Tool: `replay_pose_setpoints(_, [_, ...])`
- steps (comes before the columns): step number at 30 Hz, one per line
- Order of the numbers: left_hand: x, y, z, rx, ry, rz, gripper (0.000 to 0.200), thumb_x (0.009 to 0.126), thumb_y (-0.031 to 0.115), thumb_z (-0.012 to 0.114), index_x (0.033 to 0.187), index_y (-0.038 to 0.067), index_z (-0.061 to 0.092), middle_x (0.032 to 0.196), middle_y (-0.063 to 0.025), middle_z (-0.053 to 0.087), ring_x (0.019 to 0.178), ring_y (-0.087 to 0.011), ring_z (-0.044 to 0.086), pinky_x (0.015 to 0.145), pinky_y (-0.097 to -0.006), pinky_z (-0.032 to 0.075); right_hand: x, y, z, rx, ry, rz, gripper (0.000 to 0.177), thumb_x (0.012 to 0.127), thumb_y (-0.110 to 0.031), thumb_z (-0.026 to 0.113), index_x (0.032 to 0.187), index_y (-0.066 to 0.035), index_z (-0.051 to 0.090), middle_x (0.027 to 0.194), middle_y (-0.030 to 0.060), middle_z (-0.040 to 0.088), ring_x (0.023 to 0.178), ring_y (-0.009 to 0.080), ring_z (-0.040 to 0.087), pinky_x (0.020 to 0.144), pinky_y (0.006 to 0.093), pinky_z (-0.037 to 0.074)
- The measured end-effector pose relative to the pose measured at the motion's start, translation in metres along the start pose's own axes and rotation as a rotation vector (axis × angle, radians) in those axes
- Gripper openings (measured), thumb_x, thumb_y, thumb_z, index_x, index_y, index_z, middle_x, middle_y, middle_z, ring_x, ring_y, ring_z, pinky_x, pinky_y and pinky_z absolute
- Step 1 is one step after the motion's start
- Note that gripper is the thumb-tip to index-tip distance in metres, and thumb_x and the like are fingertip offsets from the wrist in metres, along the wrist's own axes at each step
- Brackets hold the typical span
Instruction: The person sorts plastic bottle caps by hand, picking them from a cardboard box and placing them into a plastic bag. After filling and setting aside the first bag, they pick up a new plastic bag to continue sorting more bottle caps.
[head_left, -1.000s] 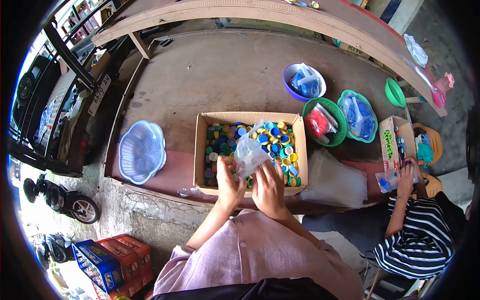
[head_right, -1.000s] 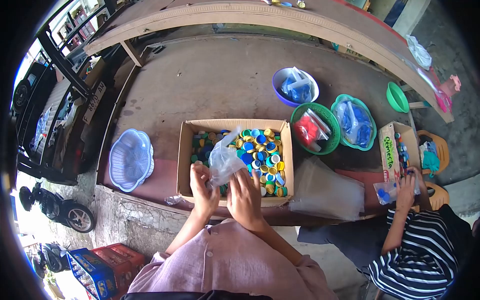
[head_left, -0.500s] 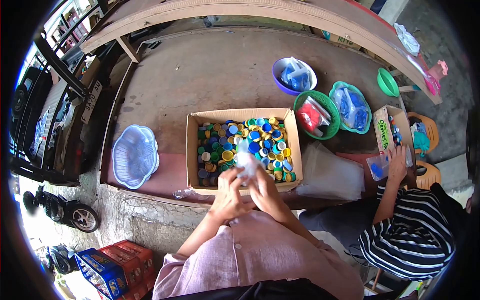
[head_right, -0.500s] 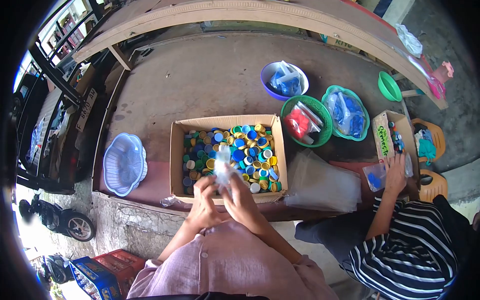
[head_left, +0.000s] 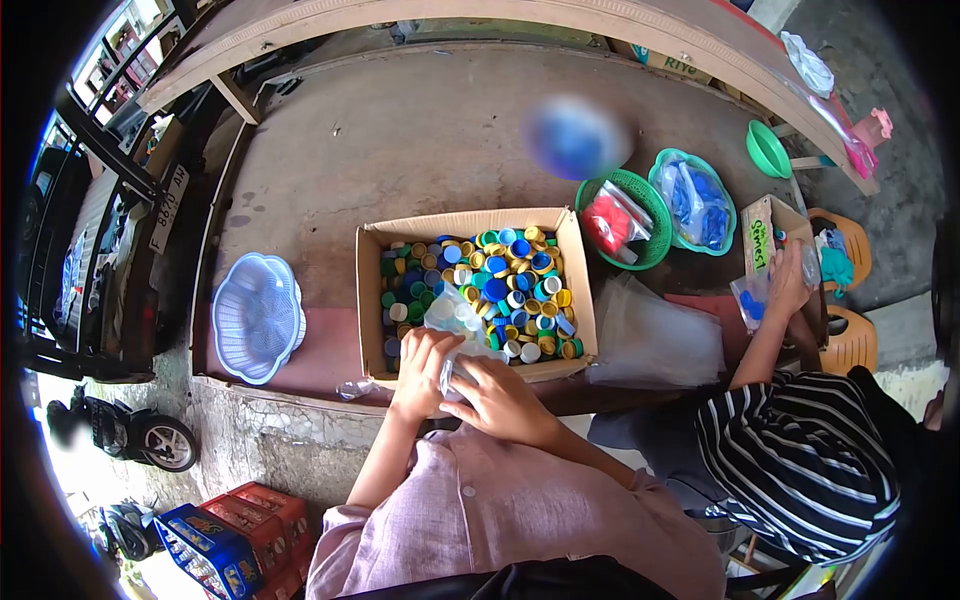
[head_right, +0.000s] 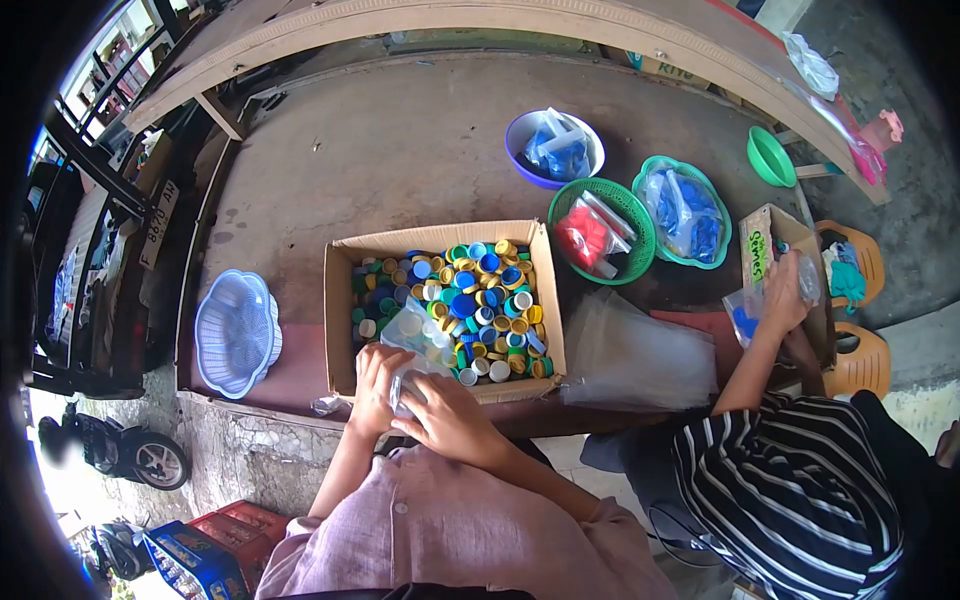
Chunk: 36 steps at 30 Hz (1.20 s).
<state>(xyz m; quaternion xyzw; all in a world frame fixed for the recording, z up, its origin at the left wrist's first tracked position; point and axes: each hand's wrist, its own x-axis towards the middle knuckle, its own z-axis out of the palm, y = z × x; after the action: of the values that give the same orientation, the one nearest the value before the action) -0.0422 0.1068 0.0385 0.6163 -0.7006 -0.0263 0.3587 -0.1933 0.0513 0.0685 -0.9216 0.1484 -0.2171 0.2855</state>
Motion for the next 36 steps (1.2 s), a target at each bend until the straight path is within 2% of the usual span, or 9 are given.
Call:
replay_pose_setpoints(5, [0.002,-0.011,0.012,0.039,0.140,-0.032,0.059,0.059,0.024,0.068,0.109,0.003,0.046,0.102,-0.0132,0.050,0.099,-0.0302,0.047,0.092,-0.0465,0.031,0.001,0.012,0.001,-0.003,0.018,-0.066,0.031,0.076,-0.020,0.062,0.102,-0.005,0.056,0.102,0.0102,0.053,0.091,0.0236,0.054,0.078,0.0367,0.043])
replay_pose_setpoints(7, [0.000,-0.021,0.016,0.051,0.224,-0.081,0.067,0.057,0.028,0.070,0.112,0.003,0.043,0.105,-0.0151,0.048,0.102,-0.0325,0.045,0.096,-0.0483,0.027,0.010,0.015,-0.014,0.137,0.210,-0.079,0.023,0.074,-0.009,0.063,0.096,-0.006,0.060,0.097,0.0088,0.057,0.084,0.0233,0.057,0.071,0.0351,0.045])
replay_pose_setpoints(11, [-0.007,-0.042,0.021,0.157,0.362,-0.248,0.073,0.056,0.026,0.076,0.115,0.003,0.040,0.107,-0.0154,0.047,0.103,-0.0331,0.044,0.096,-0.0490,0.027,0.006,0.095,-0.008,0.149,0.423,0.403,0.019,0.074,-0.003,0.059,0.093,-0.004,0.058,0.084,0.0094,0.059,0.073,0.0258,0.059,0.063,0.0340,0.047])
replay_pose_setpoints(15, [-0.014,-0.060,0.011,0.070,0.541,-0.350,0.077,0.057,0.023,0.076,0.119,0.002,0.036,0.110,-0.0174,0.043,0.103,-0.0355,0.042,0.092,-0.0461,0.032,0.004,0.148,-0.012,-0.120,0.385,0.405,0.018,0.074,-0.003,0.058,0.092,-0.005,0.057,0.086,0.0122,0.059,0.078,0.0317,0.057,0.066,0.0359,0.046])
replay_pose_setpoints(27, [-0.020,-0.068,0.013,-0.338,0.732,-0.600,0.076,0.060,0.022,0.074,0.120,0.002,0.033,0.111,-0.0137,0.039,0.102,-0.0263,0.044,0.089,-0.0374,0.037,0.051,0.196,-0.003,-0.624,0.145,0.320,0.037,0.070,-0.023,0.065,0.104,-0.008,0.057,0.100,0.0103,0.054,0.097,0.0275,0.049,0.080,0.0387,0.043])
replay_pose_setpoints(30, [-0.017,-0.066,0.010,-0.318,0.670,-0.636,0.075,0.060,0.022,0.074,0.120,0.003,0.033,0.109,-0.0134,0.041,0.100,-0.0254,0.045,0.088,-0.0364,0.038,0.045,0.191,-0.003,-0.307,-0.097,0.292,0.058,0.073,-0.049,0.061,0.116,-0.010,0.053,0.113,0.0111,0.056,0.108,0.0298,0.047,0.089,0.0419,0.041])
replay_pose_setpoints(34, [-0.020,-0.070,0.012,-0.296,0.651,-0.627,0.074,0.061,0.022,0.074,0.120,0.003,0.033,0.107,-0.0132,0.043,0.098,-0.0245,0.047,0.087,-0.0358,0.039,0.050,0.171,-0.037,0.412,-0.477,0.566,0.039,0.075,-0.035,0.065,0.104,-0.009,0.061,0.109,0.0140,0.057,0.108,0.0291,0.048,0.088,0.0393,0.041])
replay_pose_setpoints(35, [-0.018,-0.069,0.011,-0.298,0.650,-0.623,0.074,0.061,0.022,0.074,0.120,0.003,0.033,0.107,-0.0132,0.043,0.098,-0.0245,0.047,0.087,-0.0358,0.039,0.048,0.176,-0.035,0.410,-0.474,0.567,0.039,0.075,-0.035,0.065,0.104,-0.009,0.061,0.109,0.0140,0.057,0.108,0.0291,0.048,0.088,0.0393,0.041])
replay_pose_setpoints(36, [-0.017,-0.067,0.010,-0.327,0.671,-0.623,0.074,0.061,0.022,0.074,0.120,0.003,0.033,0.107,-0.0132,0.043,0.099,-0.0243,0.047,0.087,-0.0356,0.039,0.043,0.184,-0.029,0.160,-0.184,0.487,0.035,0.076,-0.030,0.064,0.102,-0.008,0.060,0.109,0.0140,0.055,0.105,0.0303,0.049,0.088,0.0395,0.041])
